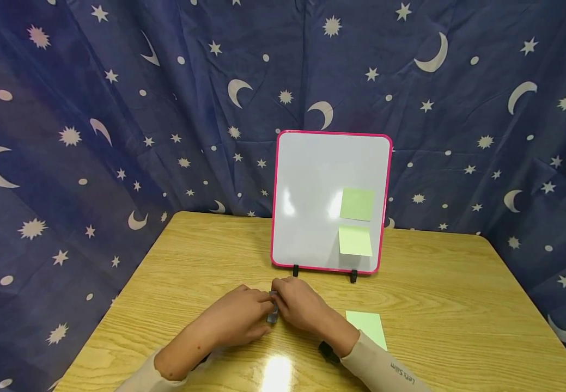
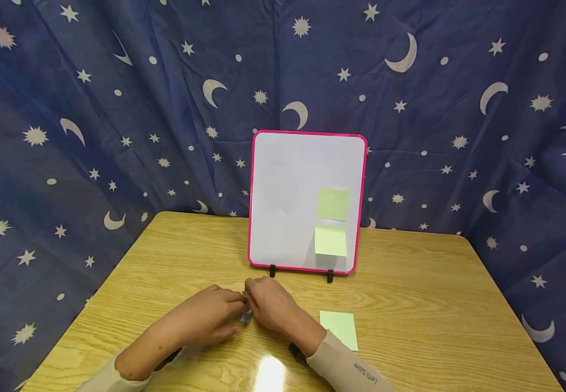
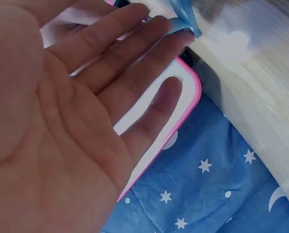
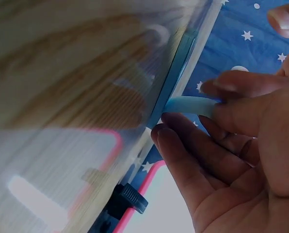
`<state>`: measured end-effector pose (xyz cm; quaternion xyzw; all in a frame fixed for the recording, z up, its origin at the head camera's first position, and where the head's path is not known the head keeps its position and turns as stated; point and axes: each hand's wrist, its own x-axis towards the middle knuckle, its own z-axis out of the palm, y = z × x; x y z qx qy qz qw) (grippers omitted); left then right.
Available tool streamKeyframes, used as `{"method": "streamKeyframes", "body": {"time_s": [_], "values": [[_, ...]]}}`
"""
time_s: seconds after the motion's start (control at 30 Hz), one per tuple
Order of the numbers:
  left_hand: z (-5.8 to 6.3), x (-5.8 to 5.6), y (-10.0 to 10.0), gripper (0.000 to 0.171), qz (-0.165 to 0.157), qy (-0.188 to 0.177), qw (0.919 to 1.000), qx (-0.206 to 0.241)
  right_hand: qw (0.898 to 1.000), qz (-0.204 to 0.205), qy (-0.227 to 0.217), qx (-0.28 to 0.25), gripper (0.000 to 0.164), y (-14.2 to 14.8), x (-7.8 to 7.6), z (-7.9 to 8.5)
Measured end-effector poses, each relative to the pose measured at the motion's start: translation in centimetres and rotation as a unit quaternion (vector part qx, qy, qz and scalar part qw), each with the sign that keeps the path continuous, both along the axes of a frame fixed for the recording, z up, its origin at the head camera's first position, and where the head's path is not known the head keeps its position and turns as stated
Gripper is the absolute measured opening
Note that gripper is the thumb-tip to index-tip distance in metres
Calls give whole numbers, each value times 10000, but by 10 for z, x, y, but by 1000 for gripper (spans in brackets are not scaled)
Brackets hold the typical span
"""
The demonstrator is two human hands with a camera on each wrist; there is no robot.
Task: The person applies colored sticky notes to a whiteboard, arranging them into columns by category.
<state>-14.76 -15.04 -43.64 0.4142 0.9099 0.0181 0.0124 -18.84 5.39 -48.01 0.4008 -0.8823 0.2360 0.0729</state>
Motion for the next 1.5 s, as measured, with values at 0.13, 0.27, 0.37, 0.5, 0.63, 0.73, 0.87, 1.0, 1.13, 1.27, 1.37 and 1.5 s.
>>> {"method": "streamKeyframes", "body": {"time_s": [0.13,0.27,0.37,0.5,0.63,0.73,0.87,1.0,1.13,1.27,1.37,1.5], "values": [[-3,0,1,27,-65,-239,9997,66,10000,-29,-41,-21,18,0,1,-1],[-6,-1,1,32,-105,-388,9992,34,10000,-58,-65,9,17,0,1,-3],[-8,0,1,34,-68,-598,9982,47,10000,-73,-48,33,17,0,1,-3],[-10,1,4,31,94,-960,9953,82,10000,-74,-18,51,17,0,1,-3],[-12,1,6,33,224,-1118,9934,129,10000,-58,-31,31,16,1,0,-2],[-14,1,8,32,247,-1123,9932,182,10000,-42,-19,28,17,1,-2,-1],[-17,-1,8,27,220,-1076,9937,242,9998,-33,150,150,21,0,-6,-1],[-18,-1,8,24,152,-1019,9943,276,9991,-47,305,287,23,0,-11,0],[-18,-2,7,22,151,-972,9946,318,9990,-49,333,282,24,0,-15,1],[-19,-4,7,18,168,-851,9956,362,9991,-79,334,233,22,-1,-17,3],[-20,-5,8,19,163,-746,9963,399,9994,-130,225,215,21,-2,-18,5],[-21,-6,9,19,158,-663,9968,408,9995,-265,-88,156,24,-1,-20,8]]}}
